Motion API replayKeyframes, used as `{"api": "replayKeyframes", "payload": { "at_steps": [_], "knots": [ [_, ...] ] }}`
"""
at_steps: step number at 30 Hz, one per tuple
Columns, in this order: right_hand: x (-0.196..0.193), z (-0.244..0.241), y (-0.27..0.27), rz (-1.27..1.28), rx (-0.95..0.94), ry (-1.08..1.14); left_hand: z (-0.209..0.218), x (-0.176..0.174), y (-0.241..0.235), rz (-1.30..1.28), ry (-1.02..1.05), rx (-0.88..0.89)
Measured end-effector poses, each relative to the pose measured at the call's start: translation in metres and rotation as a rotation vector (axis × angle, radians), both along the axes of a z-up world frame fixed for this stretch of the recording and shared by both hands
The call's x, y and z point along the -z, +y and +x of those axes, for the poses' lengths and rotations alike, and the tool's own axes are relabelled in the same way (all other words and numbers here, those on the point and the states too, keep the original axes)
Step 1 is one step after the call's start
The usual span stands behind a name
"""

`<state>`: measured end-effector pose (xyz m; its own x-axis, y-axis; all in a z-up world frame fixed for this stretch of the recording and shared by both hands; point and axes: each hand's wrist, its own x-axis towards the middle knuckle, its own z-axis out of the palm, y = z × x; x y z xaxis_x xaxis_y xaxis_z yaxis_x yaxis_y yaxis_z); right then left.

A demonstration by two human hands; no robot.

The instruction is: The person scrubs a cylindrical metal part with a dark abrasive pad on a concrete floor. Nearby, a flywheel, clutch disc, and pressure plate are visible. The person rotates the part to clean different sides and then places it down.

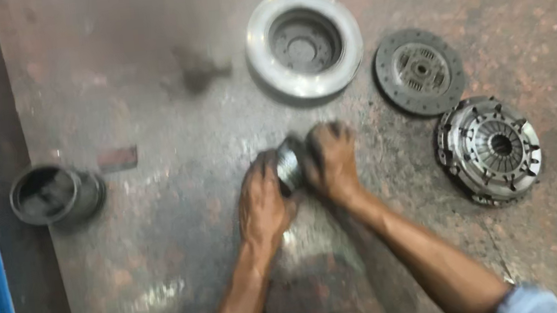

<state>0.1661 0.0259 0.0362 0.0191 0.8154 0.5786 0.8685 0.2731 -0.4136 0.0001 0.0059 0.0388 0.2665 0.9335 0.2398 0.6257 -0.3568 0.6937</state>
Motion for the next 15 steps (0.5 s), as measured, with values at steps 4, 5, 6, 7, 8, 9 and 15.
{"api": "replayKeyframes", "payload": {
  "at_steps": [4, 5, 6, 7, 8, 9, 15],
  "knots": [
    [0.003, -0.005, -0.004, 0.052, -0.002, 0.028, -0.005, 0.005, -0.006, -0.144, -0.015, 0.014],
    [-0.003, 0.001, 0.001, 0.068, -0.035, -0.015, -0.002, 0.006, 0.001, -0.163, 0.000, 0.022],
    [-0.005, 0.002, -0.005, 0.065, -0.072, -0.043, -0.003, 0.009, 0.001, -0.057, -0.034, 0.018],
    [-0.007, 0.000, -0.009, 0.062, -0.109, -0.071, -0.003, 0.014, 0.001, 0.050, -0.068, 0.015],
    [-0.007, 0.000, -0.007, 0.042, -0.055, -0.045, -0.001, 0.020, -0.004, 0.148, -0.107, 0.008],
    [-0.007, 0.002, 0.001, 0.021, 0.000, -0.020, -0.004, 0.025, -0.007, 0.162, -0.106, 0.016],
    [-0.004, -0.006, -0.001, -0.016, 0.039, -0.013, -0.010, 0.014, -0.009, -0.004, -0.047, 0.021]
  ]
}}
